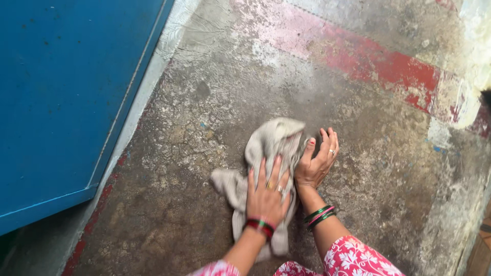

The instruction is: The person wipes a concrete floor with a cloth by hand, scrubbing across the surface to clean it.

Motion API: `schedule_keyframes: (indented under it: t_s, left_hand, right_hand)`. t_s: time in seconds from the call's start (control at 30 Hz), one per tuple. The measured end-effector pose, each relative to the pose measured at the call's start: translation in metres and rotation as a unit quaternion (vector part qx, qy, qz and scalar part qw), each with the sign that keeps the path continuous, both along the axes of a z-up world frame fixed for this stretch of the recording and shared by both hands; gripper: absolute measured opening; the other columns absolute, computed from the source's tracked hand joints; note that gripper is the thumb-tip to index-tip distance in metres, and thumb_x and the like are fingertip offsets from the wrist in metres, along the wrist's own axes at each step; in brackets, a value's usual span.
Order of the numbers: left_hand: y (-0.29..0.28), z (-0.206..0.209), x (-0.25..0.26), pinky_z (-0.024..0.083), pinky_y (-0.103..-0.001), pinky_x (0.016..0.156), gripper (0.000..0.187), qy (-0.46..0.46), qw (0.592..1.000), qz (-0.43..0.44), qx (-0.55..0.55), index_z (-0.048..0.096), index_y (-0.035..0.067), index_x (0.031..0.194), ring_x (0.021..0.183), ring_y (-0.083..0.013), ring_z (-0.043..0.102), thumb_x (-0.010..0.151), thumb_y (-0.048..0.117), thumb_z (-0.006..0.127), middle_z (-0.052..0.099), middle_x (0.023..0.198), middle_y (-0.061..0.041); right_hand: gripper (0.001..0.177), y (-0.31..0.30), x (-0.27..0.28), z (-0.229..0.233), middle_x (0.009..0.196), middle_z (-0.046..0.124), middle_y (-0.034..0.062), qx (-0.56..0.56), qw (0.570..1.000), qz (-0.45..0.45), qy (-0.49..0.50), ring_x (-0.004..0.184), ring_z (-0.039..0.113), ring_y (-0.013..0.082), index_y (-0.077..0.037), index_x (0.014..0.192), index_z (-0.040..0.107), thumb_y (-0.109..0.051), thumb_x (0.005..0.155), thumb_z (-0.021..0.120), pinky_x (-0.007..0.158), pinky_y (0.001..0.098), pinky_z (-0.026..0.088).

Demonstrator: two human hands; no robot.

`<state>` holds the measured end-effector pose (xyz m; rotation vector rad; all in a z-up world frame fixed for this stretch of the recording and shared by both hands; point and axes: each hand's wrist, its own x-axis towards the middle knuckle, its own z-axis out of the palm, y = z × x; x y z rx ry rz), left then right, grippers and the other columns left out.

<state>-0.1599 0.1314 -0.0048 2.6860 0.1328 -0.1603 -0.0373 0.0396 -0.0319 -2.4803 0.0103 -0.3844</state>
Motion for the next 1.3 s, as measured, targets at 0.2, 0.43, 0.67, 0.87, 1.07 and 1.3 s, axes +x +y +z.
schedule_keyframes:
  t_s: [0.2, 0.43, 0.67, 0.87, 1.07, 1.3]
  left_hand:
    - [-0.002, 0.001, 0.005, 0.011, -0.064, 0.121, 0.066, -0.004, 1.000, 0.015, -0.024, 0.049, 0.021, 0.147, 0.154, -0.0400, 0.019, 0.085, 0.040, 0.062, 0.023, 0.169, -0.007]
    - [0.003, 0.000, 0.061, 0.010, -0.064, 0.120, 0.082, 0.029, 0.999, 0.017, 0.028, 0.034, 0.025, 0.159, 0.155, -0.0388, 0.013, 0.084, 0.042, 0.061, 0.015, 0.170, -0.008]
    - [0.001, -0.014, 0.066, 0.012, -0.064, 0.121, 0.071, -0.017, 0.999, 0.033, 0.007, 0.039, 0.027, 0.157, 0.154, -0.0380, 0.017, 0.091, 0.044, 0.059, 0.020, 0.169, -0.007]
    - [0.032, -0.011, 0.015, 0.013, -0.061, 0.125, 0.061, -0.065, 0.990, 0.088, -0.089, 0.047, 0.029, 0.152, 0.156, -0.0347, 0.023, 0.096, 0.046, 0.059, 0.030, 0.165, -0.008]
    - [0.042, -0.013, -0.059, 0.010, -0.056, 0.122, 0.073, 0.035, 0.967, 0.244, 0.067, 0.030, 0.006, 0.158, 0.155, -0.0363, 0.012, 0.096, 0.041, 0.048, 0.020, 0.168, -0.012]
    - [0.039, -0.011, -0.059, 0.010, -0.056, 0.125, 0.074, -0.020, 0.963, 0.266, 0.051, 0.031, 0.006, 0.158, 0.156, -0.0363, 0.014, 0.095, 0.039, 0.049, 0.022, 0.169, -0.013]
  right_hand:
    - [0.038, -0.002, -0.004, 0.001, 0.139, 0.056, 0.0205, 0.084, 0.996, -0.004, 0.007, 0.135, 0.047, 0.0396, 0.000, 0.129, 0.052, -0.031, 0.107, 0.053, 0.117, 0.0515, 0.034]
    - [0.034, -0.006, -0.004, -0.008, 0.130, 0.057, 0.0207, 0.099, 0.995, 0.009, -0.029, 0.135, 0.050, 0.0411, -0.001, 0.121, 0.049, -0.033, 0.109, 0.054, 0.116, 0.0524, 0.036]
    - [0.035, -0.011, -0.047, 0.015, 0.145, 0.056, 0.0193, 0.067, 0.994, 0.080, 0.032, 0.138, 0.049, 0.0402, -0.001, 0.126, 0.057, -0.029, 0.109, 0.046, 0.118, 0.0510, 0.036]
    - [0.034, -0.002, -0.048, 0.023, 0.147, 0.052, 0.0197, -0.026, 0.995, 0.083, 0.052, 0.143, 0.041, 0.0413, -0.001, 0.127, 0.059, -0.024, 0.105, 0.048, 0.119, 0.0520, 0.032]
    - [0.034, 0.000, -0.049, 0.021, 0.147, 0.050, 0.0209, -0.034, 0.994, 0.089, 0.052, 0.143, 0.040, 0.0411, 0.000, 0.129, 0.058, -0.023, 0.103, 0.053, 0.119, 0.0518, 0.032]
    - [0.046, -0.004, -0.049, 0.018, 0.145, 0.051, 0.0213, -0.009, 0.993, 0.115, 0.006, 0.142, 0.042, 0.0418, 0.000, 0.135, 0.054, -0.031, 0.103, 0.062, 0.120, 0.0521, 0.033]
